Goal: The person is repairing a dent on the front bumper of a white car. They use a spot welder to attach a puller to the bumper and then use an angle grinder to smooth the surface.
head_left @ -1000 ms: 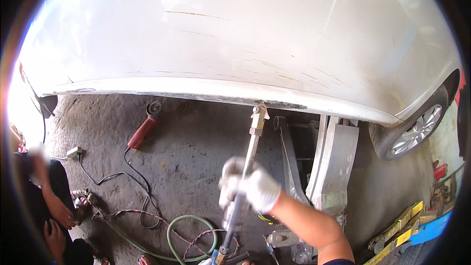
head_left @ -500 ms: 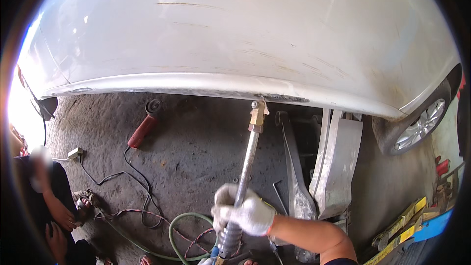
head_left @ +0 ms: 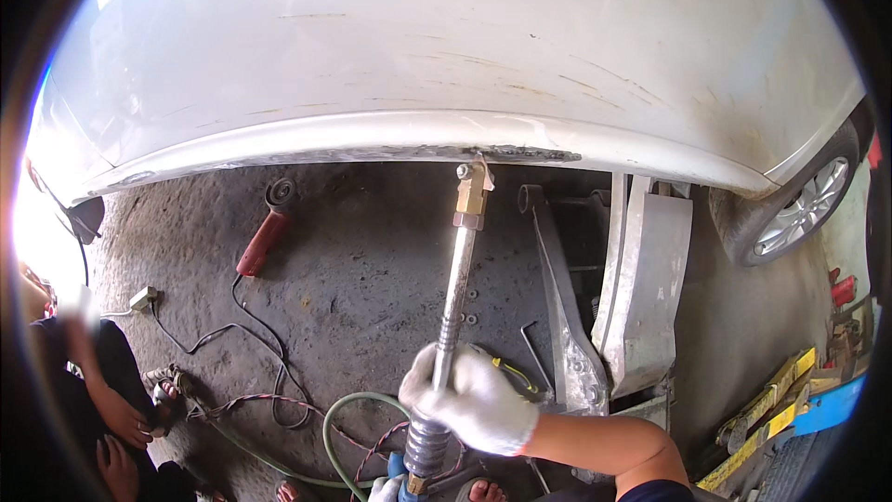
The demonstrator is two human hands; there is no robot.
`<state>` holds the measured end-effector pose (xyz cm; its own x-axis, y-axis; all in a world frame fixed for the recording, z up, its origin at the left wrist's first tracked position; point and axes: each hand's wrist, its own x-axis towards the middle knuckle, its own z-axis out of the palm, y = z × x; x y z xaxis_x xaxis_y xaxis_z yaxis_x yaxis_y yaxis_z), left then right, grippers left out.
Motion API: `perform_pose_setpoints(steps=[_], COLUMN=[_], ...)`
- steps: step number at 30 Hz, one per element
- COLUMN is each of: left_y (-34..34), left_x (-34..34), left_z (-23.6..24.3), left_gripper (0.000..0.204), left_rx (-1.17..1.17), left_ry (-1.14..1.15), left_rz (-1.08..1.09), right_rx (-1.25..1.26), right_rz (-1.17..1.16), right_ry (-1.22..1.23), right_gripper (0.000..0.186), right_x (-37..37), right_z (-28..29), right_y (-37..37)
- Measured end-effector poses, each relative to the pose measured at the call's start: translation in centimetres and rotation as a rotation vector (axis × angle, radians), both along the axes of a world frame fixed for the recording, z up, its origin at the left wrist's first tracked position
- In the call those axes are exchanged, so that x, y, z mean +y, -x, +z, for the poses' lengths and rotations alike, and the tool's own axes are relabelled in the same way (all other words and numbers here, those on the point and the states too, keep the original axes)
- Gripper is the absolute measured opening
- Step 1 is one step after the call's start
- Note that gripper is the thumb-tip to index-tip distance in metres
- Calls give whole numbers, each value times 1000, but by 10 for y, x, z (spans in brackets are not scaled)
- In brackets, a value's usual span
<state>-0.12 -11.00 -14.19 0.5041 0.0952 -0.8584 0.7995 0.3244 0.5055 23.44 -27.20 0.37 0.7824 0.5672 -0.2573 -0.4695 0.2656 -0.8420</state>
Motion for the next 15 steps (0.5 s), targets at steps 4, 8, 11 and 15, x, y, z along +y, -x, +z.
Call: perform_pose_setpoints(steps=[4,8,11,15], left_y=[-2,4,-1,-1], left_x=[-2,-8,-9,-8], left_z=[-8,-1,3,-3], left_gripper=[37,29,25,20], left_rx=[-57,-51,-91,-18], left_ry=[-188,6,12,34], left_rz=[-62,60,-80,66], right_rx=[345,612,402,458], right_rz=[-145,53,662,269], right_ry=[-256,-342,-962,-448], right_gripper=[31,61,61,56], right_x=[-5,10,0,4], right_z=[19,30,-25,-6], right_y=[-16,-41,-66,-47])
